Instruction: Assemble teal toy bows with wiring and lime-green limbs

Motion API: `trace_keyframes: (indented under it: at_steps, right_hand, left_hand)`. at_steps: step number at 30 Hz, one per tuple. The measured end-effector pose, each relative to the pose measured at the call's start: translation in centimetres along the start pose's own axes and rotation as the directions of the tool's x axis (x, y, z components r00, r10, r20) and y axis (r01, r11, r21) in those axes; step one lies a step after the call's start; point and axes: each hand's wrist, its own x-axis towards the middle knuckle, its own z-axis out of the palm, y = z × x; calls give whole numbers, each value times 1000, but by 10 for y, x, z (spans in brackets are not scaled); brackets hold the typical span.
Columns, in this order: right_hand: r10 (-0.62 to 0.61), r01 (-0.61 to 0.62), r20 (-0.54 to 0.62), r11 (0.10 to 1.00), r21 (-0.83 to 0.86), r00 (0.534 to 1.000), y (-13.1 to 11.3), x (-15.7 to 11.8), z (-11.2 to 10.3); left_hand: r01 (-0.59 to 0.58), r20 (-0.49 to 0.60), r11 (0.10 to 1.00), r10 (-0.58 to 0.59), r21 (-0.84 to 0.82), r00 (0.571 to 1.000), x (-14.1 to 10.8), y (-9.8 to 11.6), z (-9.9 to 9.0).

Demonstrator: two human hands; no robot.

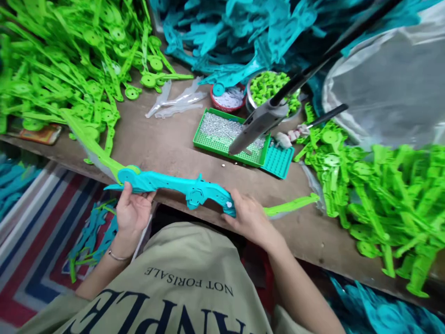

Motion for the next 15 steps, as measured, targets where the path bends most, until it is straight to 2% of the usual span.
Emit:
trace_keyframes:
  at_steps: [2,4,6,8,10,11,12,14,15]
  right_hand:
    - [28,-30,-56,999,-41,998,-3,-10,16]
    - [-16,6,-115,997,-83,993,-16,-13,20]
    - [-106,86,-138,986,-140,985,-36,-10,18]
    - [-207,182,-117,963,-198,971,-60,-1,14]
    - [-298,275,-67,930,-243,952,-89,11,15]
    - [-344,325,-32,911,-252,939,-104,16,18]
    - [-395,383,4,889,-250,919,-120,20,22]
    - [-534,532,48,822,-205,844,-149,23,32]
    - [-626,625,52,764,-157,778,-159,23,37]
  left_hand:
    - [-4,22,998,3,61,1000,-18,-5,-8]
    - [-11,141,965,-26,261,990,-42,-7,-21]
    - [-183,340,820,-15,543,940,-64,-4,-32]
    - [-326,411,698,50,637,910,-78,7,-37]
    - [-527,474,431,233,732,849,-82,20,-38]
    - [-572,499,284,292,770,816,-81,25,-39]
    - [-585,525,159,303,795,796,-78,29,-42]
    - [-569,554,-21,264,822,790,-70,33,-60]
    - [-525,531,-91,234,846,815,-67,34,-76]
